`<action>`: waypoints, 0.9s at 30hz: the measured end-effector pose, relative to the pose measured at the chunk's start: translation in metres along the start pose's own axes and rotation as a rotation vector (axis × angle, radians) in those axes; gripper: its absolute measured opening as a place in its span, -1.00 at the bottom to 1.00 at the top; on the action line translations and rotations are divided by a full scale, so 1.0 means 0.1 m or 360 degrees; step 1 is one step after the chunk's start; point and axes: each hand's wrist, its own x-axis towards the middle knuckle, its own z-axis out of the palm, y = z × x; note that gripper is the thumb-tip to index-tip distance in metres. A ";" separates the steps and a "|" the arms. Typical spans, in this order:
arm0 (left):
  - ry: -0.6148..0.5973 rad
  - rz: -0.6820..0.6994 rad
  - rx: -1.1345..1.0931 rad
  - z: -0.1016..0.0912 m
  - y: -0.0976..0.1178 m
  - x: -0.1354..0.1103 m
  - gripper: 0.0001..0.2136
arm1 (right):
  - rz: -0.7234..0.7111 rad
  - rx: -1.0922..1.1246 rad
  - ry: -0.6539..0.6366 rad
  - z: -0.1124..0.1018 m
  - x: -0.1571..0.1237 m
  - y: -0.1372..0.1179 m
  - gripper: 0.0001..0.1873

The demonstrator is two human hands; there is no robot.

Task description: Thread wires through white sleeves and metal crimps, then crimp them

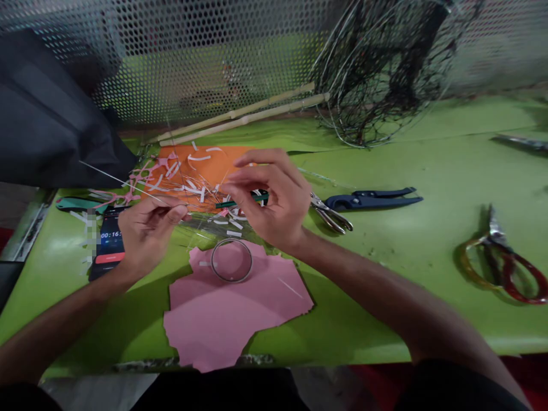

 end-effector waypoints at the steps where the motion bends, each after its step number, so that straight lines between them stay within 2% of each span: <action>1: 0.0004 0.0038 0.0046 -0.02 0.00 0.00 -0.86 | 0.0088 0.0051 -0.0021 0.00 0.02 -0.04 -0.97; 5: 0.0002 0.0356 0.0347 -0.08 0.05 0.03 -0.94 | 0.0571 0.0362 -0.0669 0.01 0.08 -0.16 -0.80; 7: 0.0005 0.0551 0.0485 -0.09 0.08 0.04 -0.98 | 0.0825 0.0567 -0.0852 0.03 0.10 -0.20 -0.74; 10: -0.0033 0.0752 0.0572 -0.10 0.11 0.04 -0.90 | 0.1078 0.0820 -0.0898 0.06 0.08 -0.26 -0.71; 14: -0.0091 0.0849 0.0597 -0.11 0.13 0.03 -0.83 | 0.1226 0.1104 -0.0825 0.09 0.01 -0.35 -0.70; 17: -0.0091 0.0842 0.0573 -0.10 0.16 0.06 -0.86 | 0.1185 0.1097 -0.0746 0.12 -0.02 -0.36 -0.69; 20: -0.0062 0.0794 0.0508 -0.06 0.19 0.13 -0.93 | 0.1022 0.0987 -0.0612 0.15 0.03 -0.34 -0.71; 23: -0.0027 0.0646 0.0364 -0.01 0.19 0.20 -0.98 | 0.0721 0.0862 -0.0489 0.16 0.12 -0.32 -0.76; 27: -0.0045 0.0379 0.0160 0.07 0.18 0.26 -0.92 | 0.0185 0.0448 -0.0427 0.14 0.21 -0.30 -0.86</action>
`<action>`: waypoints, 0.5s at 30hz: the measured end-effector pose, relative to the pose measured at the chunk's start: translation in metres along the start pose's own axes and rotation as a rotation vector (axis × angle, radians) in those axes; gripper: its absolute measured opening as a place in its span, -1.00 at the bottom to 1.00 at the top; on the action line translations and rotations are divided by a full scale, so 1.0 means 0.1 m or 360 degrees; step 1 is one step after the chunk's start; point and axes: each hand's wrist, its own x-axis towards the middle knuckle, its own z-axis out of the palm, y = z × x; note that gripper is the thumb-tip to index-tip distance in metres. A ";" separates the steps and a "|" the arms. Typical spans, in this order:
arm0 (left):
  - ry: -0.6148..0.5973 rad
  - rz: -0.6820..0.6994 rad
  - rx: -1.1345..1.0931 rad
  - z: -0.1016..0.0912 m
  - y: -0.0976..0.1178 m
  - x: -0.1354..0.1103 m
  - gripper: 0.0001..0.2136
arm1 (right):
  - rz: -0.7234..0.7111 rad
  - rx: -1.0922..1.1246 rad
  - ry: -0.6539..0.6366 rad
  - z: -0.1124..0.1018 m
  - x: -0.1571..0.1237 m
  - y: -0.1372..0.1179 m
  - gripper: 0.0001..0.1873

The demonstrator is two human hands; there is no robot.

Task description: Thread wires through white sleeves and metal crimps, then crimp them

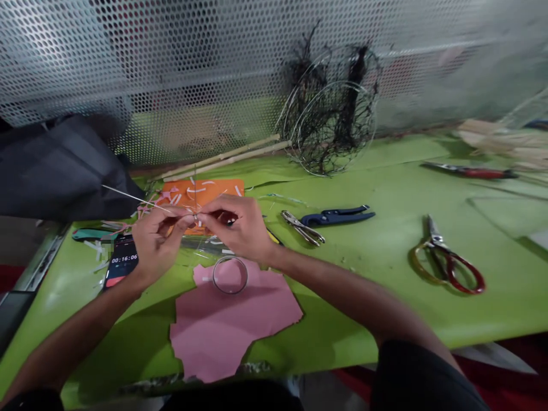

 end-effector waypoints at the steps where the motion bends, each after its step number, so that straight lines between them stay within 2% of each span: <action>1: -0.0008 -0.0054 -0.0045 0.01 0.00 0.01 -0.91 | -0.0122 -0.0129 0.0001 -0.01 0.00 0.01 -0.87; 6: -0.0048 -0.0275 -0.0313 0.06 0.01 0.03 -0.84 | -0.0817 -0.0757 -0.0071 -0.14 0.01 0.15 -0.83; 9: -0.0123 -0.0388 -0.0431 0.07 0.00 0.04 -0.82 | -0.1148 -0.1202 -0.0375 -0.25 0.06 0.28 -0.75; 11: -0.0147 -0.0423 -0.0457 0.07 -0.02 0.06 -0.80 | -0.1222 -0.1301 -0.0567 -0.30 0.10 0.34 -0.71; 13: -0.0102 -0.0381 -0.0433 0.05 -0.03 0.08 -0.80 | -0.1228 -0.1245 -0.0469 -0.31 0.12 0.35 -0.72; 15: -0.0020 -0.0292 -0.0346 0.01 -0.03 0.10 -0.82 | -0.1219 -0.1120 -0.0176 -0.28 0.12 0.30 -0.77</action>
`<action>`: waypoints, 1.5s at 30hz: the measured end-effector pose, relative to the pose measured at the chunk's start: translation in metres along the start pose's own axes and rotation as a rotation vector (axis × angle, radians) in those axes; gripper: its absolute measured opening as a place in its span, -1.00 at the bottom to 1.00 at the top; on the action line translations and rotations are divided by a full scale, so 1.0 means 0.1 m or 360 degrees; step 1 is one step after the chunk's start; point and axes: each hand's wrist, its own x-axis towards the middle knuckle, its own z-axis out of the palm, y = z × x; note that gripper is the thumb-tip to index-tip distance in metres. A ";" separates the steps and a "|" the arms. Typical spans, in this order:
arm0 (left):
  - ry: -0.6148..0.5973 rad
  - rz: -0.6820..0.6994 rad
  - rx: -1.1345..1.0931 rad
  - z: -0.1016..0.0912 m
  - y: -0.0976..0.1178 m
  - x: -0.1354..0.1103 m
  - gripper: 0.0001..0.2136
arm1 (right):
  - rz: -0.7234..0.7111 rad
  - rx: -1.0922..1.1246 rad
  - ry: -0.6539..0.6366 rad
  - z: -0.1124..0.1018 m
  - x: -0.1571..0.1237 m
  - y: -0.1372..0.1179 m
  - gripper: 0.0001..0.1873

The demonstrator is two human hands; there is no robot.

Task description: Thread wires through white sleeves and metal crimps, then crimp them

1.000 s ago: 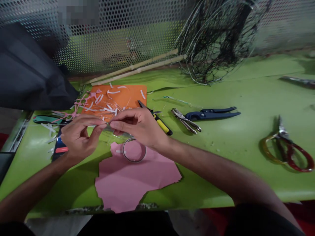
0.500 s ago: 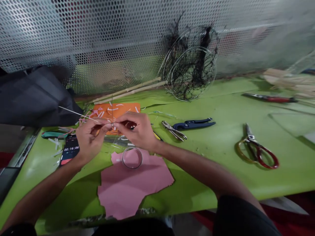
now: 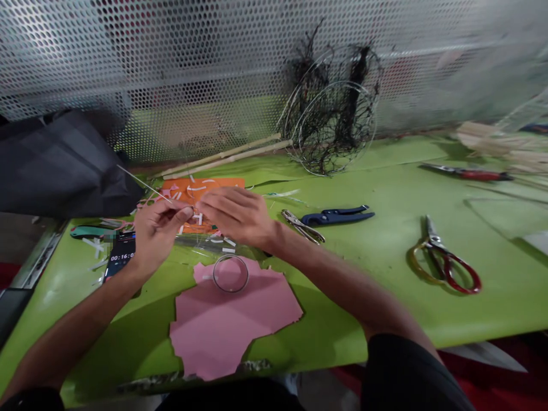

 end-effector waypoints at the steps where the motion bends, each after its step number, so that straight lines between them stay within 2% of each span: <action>1: 0.0043 0.0066 0.0049 -0.03 0.01 0.01 -0.84 | 0.0053 0.0017 0.0153 -0.01 0.03 -0.04 -0.78; 3: 0.0099 0.0255 0.0191 -0.09 0.03 0.02 -0.90 | 0.0213 0.0123 0.0404 -0.02 0.08 -0.14 -0.78; 4: 0.0109 0.0398 0.0292 -0.12 0.04 0.03 -0.93 | 0.0367 0.0291 0.0454 -0.01 0.11 -0.19 -0.83; 5: 0.0115 0.0564 0.0404 -0.15 0.04 0.03 -0.95 | 0.0633 0.0525 0.0416 -0.01 0.13 -0.25 -0.91; 6: 0.0123 0.0730 0.0517 -0.17 0.05 0.03 -0.95 | 0.0961 0.0827 0.0214 0.01 0.15 -0.30 -0.93; 7: 0.0131 0.0878 0.0628 -0.19 0.05 0.04 -0.93 | 0.1245 0.1153 0.0063 0.03 0.17 -0.35 -0.81; 8: 0.0142 0.0993 0.0720 -0.21 0.06 0.04 -0.92 | 0.1477 0.1395 0.0022 0.05 0.19 -0.39 -0.73; 10: 0.0161 0.1126 0.0843 -0.23 0.07 0.04 -0.91 | 0.1804 0.1710 0.0047 0.09 0.20 -0.46 -0.69; 12: 0.0147 0.1217 0.0946 -0.24 0.09 0.04 -0.89 | 0.1957 0.1948 0.0115 0.12 0.21 -0.51 -0.70; 16: 0.0067 0.1414 0.1030 -0.25 0.12 0.03 -0.84 | 0.2091 0.2392 0.0154 0.12 0.22 -0.58 -0.76; 21: -0.0061 0.1526 0.1108 -0.30 0.14 0.01 -0.76 | 0.2192 0.2668 0.0225 0.10 0.23 -0.61 -0.79; 26: -0.0051 0.1581 0.1060 -0.29 0.15 -0.03 -0.73 | 0.2163 0.2862 0.0263 0.12 0.24 -0.63 -0.75; 30: -0.0049 0.1586 0.1056 -0.29 0.15 -0.04 -0.69 | 0.2100 0.2878 0.0283 0.12 0.26 -0.63 -0.77; 33: -0.0074 0.1687 0.1076 -0.34 0.14 -0.03 -0.67 | 0.2113 0.2757 0.0241 0.11 0.25 -0.64 -0.76; 38: -0.0209 0.1872 0.1334 -0.46 0.16 -0.01 -0.68 | 0.2063 0.2541 0.0238 0.07 0.25 -0.61 -0.82; 42: -0.0278 0.1958 0.1372 -0.49 0.22 0.01 -0.74 | 0.2065 0.2596 0.0163 0.01 0.28 -0.55 -0.87; 45: -0.0416 0.2013 0.1435 -0.50 0.31 0.01 -0.79 | 0.2061 0.2627 0.0062 -0.03 0.29 -0.51 -0.86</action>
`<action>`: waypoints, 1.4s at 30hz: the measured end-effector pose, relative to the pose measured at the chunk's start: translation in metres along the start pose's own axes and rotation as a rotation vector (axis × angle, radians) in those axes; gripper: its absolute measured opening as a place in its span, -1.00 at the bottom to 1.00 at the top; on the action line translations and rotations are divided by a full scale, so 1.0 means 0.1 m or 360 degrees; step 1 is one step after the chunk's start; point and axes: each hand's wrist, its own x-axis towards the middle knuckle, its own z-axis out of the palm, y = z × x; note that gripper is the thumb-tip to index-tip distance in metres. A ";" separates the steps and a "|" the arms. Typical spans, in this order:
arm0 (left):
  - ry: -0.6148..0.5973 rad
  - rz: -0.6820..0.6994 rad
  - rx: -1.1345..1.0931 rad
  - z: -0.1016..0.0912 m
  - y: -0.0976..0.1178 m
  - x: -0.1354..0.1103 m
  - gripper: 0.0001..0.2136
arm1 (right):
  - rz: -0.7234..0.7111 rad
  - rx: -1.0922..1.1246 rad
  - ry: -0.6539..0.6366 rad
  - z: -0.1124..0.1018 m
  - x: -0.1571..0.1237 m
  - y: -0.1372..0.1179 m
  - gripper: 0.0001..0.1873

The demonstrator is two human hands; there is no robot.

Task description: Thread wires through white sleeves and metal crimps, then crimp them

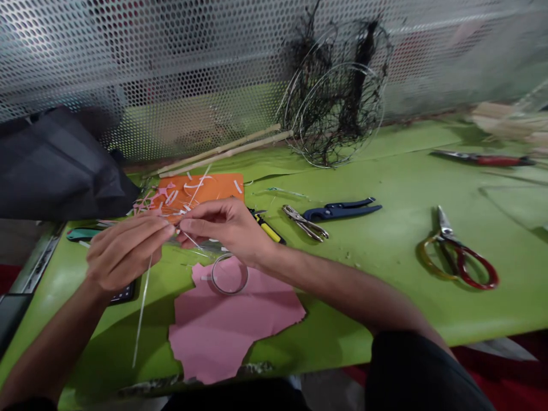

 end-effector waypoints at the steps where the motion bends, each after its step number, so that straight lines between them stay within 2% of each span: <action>1: -0.0034 0.0038 -0.0002 -0.02 0.00 0.02 -0.81 | 0.0004 -0.0021 -0.0001 -0.01 0.00 -0.01 -0.85; 5: -0.0105 0.0092 0.0034 -0.07 0.01 0.08 -0.86 | -0.0058 -0.0071 -0.0028 -0.04 -0.01 -0.03 -0.88; 10: -0.0053 0.0037 -0.0013 -0.02 0.01 0.04 -0.84 | -0.0230 -0.0305 -0.0153 -0.09 0.00 -0.06 -0.96; 14: 0.0072 -0.0170 -0.0089 0.08 0.04 -0.01 -0.74 | -0.0481 -0.0701 -0.0118 -0.11 -0.01 -0.10 -0.92; 18: 0.0109 -0.0340 -0.0152 0.14 0.10 0.01 -0.74 | -0.0869 -0.1183 -0.0075 -0.15 -0.01 -0.09 -0.89; 21: 0.0178 -0.0479 -0.0220 0.18 0.14 0.04 -0.75 | -0.1111 -0.1307 -0.0099 -0.18 0.00 -0.05 -0.85; 28: 0.0204 -0.0874 -0.0432 0.30 0.22 0.10 -0.86 | -0.1397 -0.1696 -0.0068 -0.39 0.06 0.03 -0.76; 33: 0.0194 -0.1135 -0.0702 0.39 0.27 0.14 -0.90 | -0.1347 -0.1783 -0.0063 -0.63 0.11 0.12 -0.78; 37: 0.0137 -0.1273 -0.0809 0.42 0.27 0.14 -0.92 | -0.1309 -0.1772 -0.0088 -0.66 0.14 0.17 -0.77; 39: 0.0150 -0.1209 -0.0713 0.41 0.24 0.12 -0.93 | -0.1262 -0.1714 -0.0003 -0.60 0.16 0.18 -0.83; 42: 0.0162 -0.0923 -0.0422 0.36 0.14 0.07 -0.89 | -0.1229 -0.1620 0.0161 -0.50 0.20 0.15 -0.91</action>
